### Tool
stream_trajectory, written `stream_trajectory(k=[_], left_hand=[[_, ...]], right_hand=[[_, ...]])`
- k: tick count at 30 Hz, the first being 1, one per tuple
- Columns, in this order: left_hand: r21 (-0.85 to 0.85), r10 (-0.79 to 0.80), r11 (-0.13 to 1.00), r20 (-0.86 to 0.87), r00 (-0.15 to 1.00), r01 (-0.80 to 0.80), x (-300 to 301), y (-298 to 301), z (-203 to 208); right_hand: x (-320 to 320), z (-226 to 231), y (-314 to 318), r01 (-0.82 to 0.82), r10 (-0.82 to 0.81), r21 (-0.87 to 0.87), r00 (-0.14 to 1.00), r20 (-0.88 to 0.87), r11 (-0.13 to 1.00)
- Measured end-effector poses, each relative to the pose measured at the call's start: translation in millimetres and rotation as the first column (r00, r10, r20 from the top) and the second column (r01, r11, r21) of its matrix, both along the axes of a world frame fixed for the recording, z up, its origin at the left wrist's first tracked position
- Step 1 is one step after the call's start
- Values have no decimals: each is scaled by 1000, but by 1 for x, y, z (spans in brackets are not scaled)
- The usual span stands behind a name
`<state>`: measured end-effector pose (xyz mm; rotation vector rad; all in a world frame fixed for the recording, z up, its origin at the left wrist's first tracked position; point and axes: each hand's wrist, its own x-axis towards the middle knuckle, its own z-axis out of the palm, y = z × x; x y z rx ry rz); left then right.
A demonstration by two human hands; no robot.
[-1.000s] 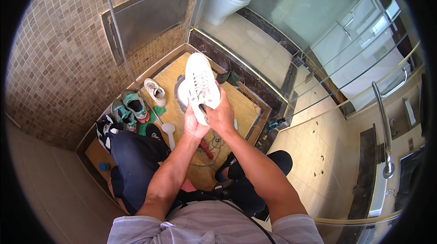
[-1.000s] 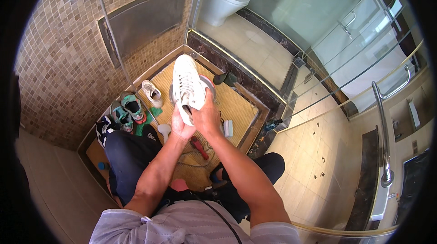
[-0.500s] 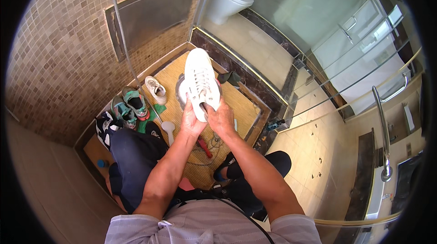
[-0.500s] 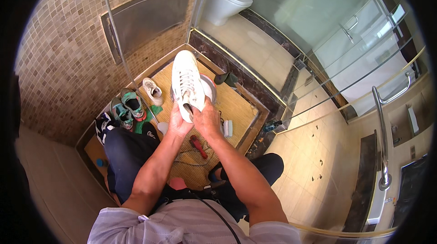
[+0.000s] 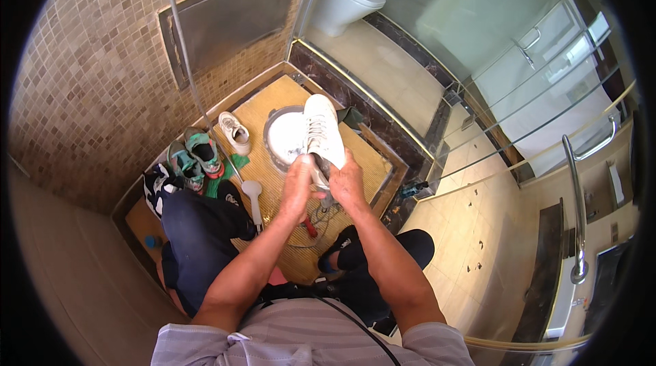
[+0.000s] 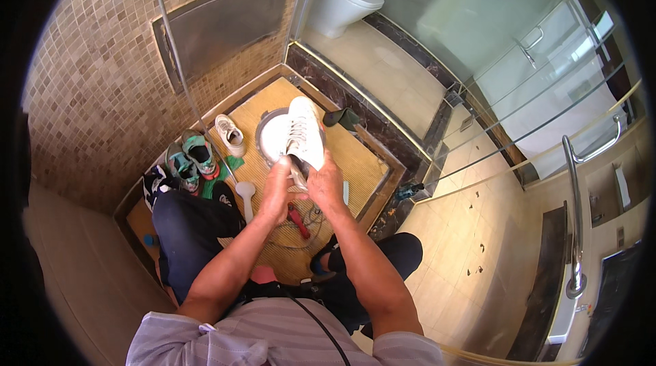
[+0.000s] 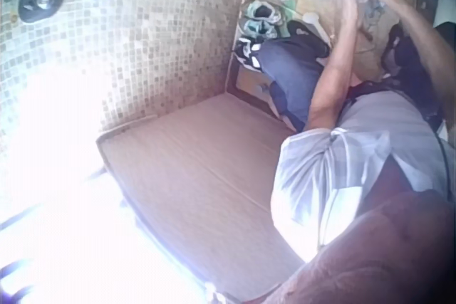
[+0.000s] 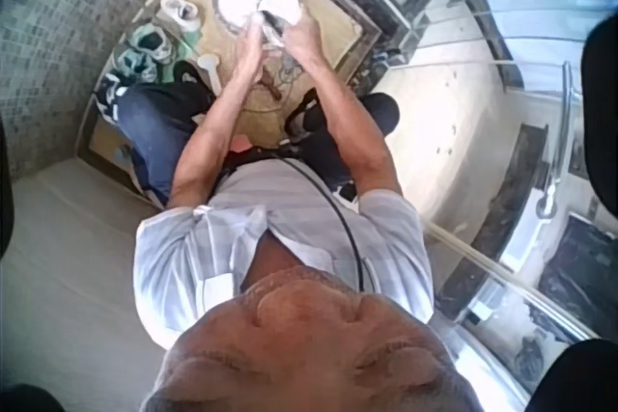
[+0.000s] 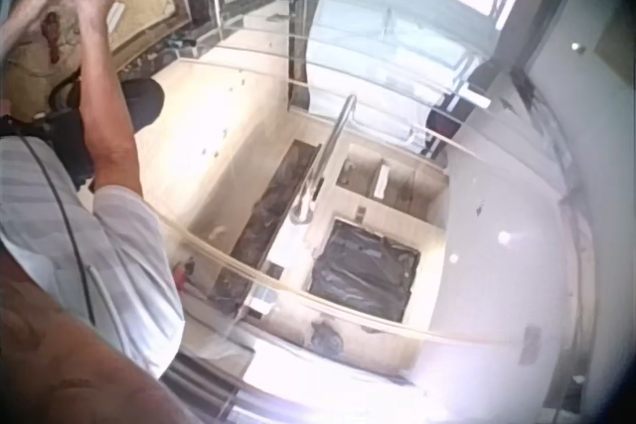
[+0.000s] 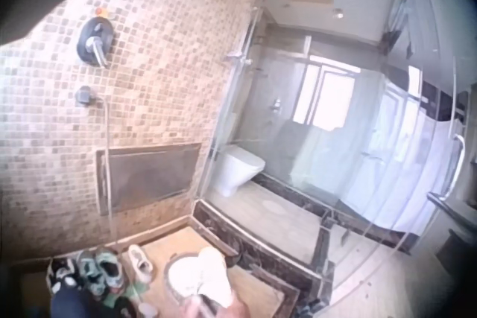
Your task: The person scrubs a white sneaker with a red brush and a white cleaning solution, then rinses it with a shower head. They also clean a white plastic scoop and a grey cloth with the solution.
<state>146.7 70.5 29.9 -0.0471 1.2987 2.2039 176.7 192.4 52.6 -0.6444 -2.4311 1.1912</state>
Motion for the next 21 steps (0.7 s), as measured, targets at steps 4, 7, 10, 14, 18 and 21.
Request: stream_trajectory(k=[4, 7, 10, 14, 18, 21], left_hand=[[36, -95, 995, -38, 995, 97, -2, 15, -46], [9, -142, 990, 106, 984, 142, -1, 17, -54], [-51, -96, 993, 168, 981, 106, 0, 21, -62], [-43, 63, 997, 96, 993, -59, 3, 23, -88], [30, 118, 992, 199, 973, -126, 5, 7, -89], [51, 121, 989, 235, 964, -136, 5, 5, -96]], right_hand=[[7, -14, 2, -3, 12, -119, 997, 73, 993], [7, -55, 10, -16, 7, -131, 998, -68, 991], [10, -74, 6, 20, -41, -213, 994, -98, 977], [9, -93, 3, 61, -103, -347, 989, -102, 936], [11, -79, 0, 60, -52, -80, 995, 91, 995], [18, -77, -10, 107, -104, -12, 983, 151, 994]])
